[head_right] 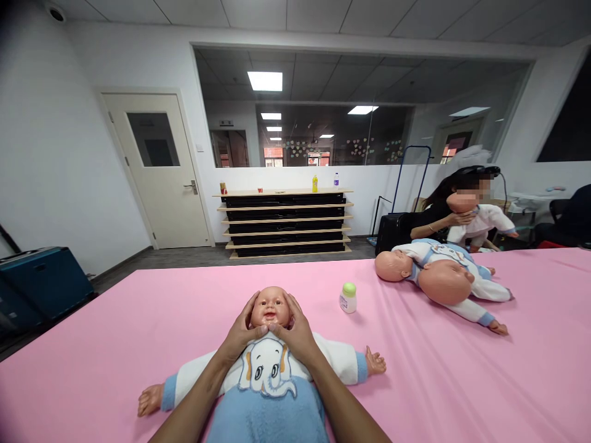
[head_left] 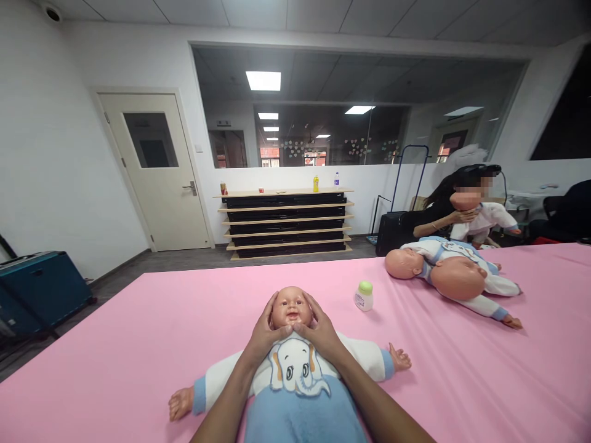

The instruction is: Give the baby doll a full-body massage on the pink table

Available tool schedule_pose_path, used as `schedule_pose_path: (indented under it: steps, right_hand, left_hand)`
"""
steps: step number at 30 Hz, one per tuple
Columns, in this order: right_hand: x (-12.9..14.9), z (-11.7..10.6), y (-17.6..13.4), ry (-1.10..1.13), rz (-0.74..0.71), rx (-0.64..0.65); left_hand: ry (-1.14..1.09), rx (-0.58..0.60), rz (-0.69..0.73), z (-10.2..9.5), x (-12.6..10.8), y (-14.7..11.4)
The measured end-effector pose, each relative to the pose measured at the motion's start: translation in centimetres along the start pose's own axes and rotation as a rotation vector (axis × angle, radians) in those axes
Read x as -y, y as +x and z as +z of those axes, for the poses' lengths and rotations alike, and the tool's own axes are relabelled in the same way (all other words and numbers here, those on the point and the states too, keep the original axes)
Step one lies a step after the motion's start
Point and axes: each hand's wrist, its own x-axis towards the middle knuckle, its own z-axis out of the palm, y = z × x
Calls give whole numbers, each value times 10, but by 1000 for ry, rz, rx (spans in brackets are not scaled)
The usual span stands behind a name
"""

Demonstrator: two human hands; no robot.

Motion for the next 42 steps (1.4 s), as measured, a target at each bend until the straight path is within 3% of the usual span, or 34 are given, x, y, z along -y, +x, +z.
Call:
schedule_pose_path:
  steps: [11,25,31,42]
  right_hand:
    - [0,2,0,163,182,-23]
    - [4,1,-1,92,115,-16]
    - [-6,1,0,24,94,-26]
    - [8,-2,-1,-133,69,41]
  left_hand:
    - [58,-25,-25,-1,-1,1]
    - [54,-4,-90,-5,6,1]
    - [108,-19,-55,-6,10,2]
    - [180,9,-1,-3,4,3]
